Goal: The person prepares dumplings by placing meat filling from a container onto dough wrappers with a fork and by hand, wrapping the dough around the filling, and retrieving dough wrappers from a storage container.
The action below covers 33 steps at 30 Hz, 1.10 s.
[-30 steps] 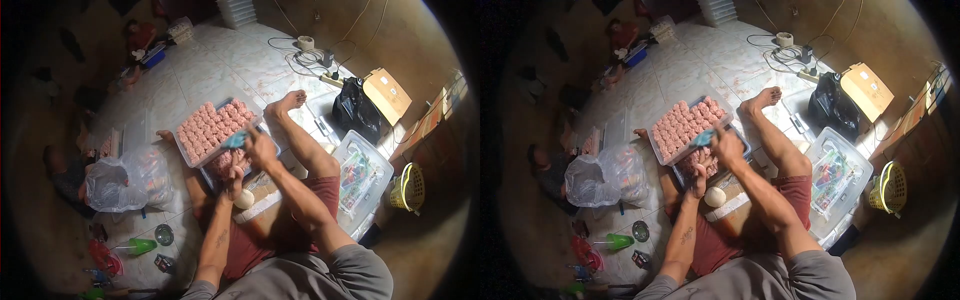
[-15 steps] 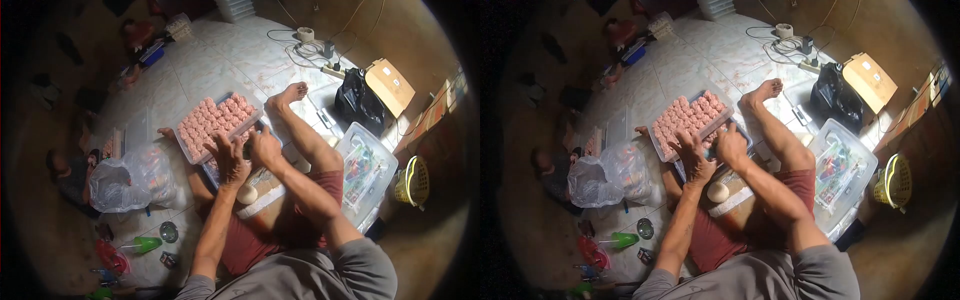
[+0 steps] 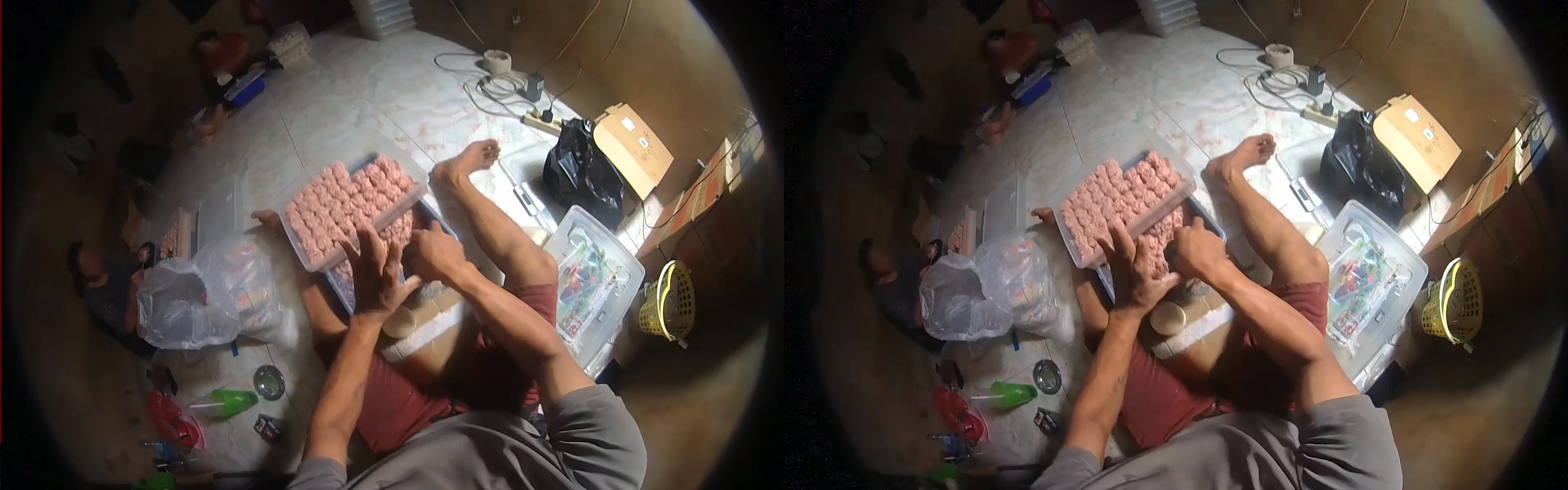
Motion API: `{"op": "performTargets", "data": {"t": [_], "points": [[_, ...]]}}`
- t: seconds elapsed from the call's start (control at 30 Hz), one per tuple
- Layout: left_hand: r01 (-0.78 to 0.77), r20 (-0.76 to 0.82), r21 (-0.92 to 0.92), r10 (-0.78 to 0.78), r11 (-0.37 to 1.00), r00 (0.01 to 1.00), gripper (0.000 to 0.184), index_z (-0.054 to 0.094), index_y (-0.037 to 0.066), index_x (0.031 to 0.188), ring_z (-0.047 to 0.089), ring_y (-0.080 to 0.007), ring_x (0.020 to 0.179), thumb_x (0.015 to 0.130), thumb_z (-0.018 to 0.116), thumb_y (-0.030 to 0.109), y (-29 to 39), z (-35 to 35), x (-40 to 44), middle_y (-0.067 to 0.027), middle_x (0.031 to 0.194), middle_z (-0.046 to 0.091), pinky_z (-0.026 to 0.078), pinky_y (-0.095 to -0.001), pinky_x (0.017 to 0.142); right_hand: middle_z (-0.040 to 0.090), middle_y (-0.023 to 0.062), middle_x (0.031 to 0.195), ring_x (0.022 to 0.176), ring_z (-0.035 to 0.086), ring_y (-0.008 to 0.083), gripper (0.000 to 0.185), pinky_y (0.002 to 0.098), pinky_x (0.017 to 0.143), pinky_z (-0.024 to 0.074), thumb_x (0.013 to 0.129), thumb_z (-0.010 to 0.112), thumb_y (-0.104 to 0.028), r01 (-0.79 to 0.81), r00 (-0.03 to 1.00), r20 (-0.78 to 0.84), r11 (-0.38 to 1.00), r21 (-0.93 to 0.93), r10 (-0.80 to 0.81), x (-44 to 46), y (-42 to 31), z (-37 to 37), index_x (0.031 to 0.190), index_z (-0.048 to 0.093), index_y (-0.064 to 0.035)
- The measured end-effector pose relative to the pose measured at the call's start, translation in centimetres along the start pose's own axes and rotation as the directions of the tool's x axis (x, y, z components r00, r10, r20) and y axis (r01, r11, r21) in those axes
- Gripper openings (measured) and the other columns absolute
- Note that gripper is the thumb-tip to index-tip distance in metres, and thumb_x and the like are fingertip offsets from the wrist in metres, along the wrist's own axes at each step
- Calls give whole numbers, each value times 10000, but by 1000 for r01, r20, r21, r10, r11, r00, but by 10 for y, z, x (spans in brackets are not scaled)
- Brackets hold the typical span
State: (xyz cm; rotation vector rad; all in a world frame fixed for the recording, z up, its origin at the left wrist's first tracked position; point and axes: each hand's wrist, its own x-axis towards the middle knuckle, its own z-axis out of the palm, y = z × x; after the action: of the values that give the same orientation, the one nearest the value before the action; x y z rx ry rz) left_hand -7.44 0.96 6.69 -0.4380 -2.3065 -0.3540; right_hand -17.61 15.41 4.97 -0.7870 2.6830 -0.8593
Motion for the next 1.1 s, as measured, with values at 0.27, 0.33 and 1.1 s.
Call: {"op": "performTargets", "data": {"t": [0.27,0.33,1.1], "points": [[529,396,-846,-589,64,705,847,166,-77,1588,229,-307,1532,1057,320,564,80,11,-26,-219,1664,188,176,-403,1248,593,233,971,931,614,421,450,466,820,501,867,775,-365,106,934,-333,789,606,131,-102,-33,11,1050,614,12],[661,513,-741,-537,118,670,788,246,-68,1567,327,-273,1454,1093,240,562,101,9,-52,-195,1569,330,243,-393,1201,581,246,1052,987,616,454,410,497,845,504,878,763,-299,9,818,-521,901,434,243,-99,-16,39,1112,591,-10],[893,623,-389,-650,225,435,287,652,-17,946,638,-245,586,937,752,252,51,-5,-161,-106,782,697,546,-373,606,631,285,1034,964,635,450,335,500,835,515,931,667,-261,53,997,52,998,17,-54,-112,51,39,1108,670,23]]}}
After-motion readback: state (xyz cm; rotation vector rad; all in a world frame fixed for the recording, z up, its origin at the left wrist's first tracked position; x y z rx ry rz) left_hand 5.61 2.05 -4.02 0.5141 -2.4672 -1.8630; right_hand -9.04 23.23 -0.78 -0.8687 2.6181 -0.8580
